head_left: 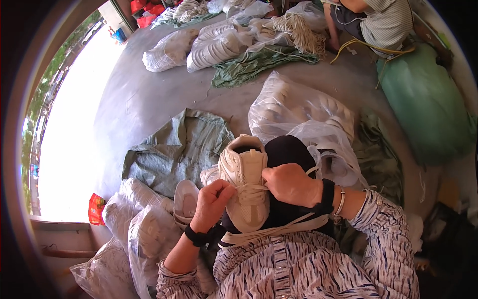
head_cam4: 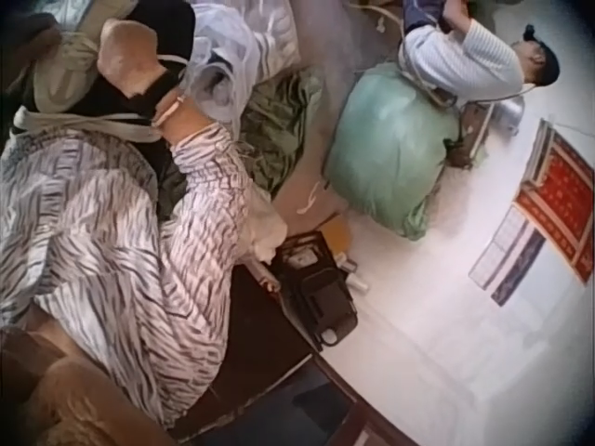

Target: Threading white shoelaces through the eyelets of a cream-colored shoe in a workflow line.

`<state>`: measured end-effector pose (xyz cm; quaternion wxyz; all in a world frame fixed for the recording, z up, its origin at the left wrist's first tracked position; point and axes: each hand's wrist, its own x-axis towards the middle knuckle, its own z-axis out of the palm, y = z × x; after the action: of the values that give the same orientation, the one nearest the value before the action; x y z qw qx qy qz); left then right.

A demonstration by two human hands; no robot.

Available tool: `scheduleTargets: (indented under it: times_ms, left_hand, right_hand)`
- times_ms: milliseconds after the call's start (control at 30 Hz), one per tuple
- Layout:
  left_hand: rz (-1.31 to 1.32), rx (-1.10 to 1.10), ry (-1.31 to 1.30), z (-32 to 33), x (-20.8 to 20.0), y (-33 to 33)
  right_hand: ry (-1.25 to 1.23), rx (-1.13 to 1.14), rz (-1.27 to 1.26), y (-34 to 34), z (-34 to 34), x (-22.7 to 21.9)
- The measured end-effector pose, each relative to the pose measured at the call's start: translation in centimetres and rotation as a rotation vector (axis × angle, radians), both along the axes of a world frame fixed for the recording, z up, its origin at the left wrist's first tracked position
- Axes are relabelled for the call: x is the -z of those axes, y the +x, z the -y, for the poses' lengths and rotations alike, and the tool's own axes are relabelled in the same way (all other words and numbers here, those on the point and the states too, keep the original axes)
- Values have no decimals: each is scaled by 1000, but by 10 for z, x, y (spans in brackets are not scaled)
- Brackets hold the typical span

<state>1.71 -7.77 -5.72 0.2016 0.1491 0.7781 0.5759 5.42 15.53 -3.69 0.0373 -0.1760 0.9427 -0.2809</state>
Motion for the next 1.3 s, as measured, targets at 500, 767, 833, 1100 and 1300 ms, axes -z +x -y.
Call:
scheduleTargets:
  times_ms: [500,767,833,1100,1300]
  left_hand:
    - [-605,0,-371,-22,-17,-8]
    - [-1201,556,-510,-35,-71,-44]
    - [-1146,704,-514,-35,-65,-55]
    - [-901,1030,-936,-53,-76,-71]
    - [-323,700,-562,-49,-52,-85]
  right_hand:
    - [17,-47,-45,0,-9,-10]
    - [297,-317,-636,-16,-17,-1]
    - [206,-347,-686,-20,-12,-7]
    - [205,-414,-564,-29,-15,4]
    - [75,-335,-68,-49,-15,0]
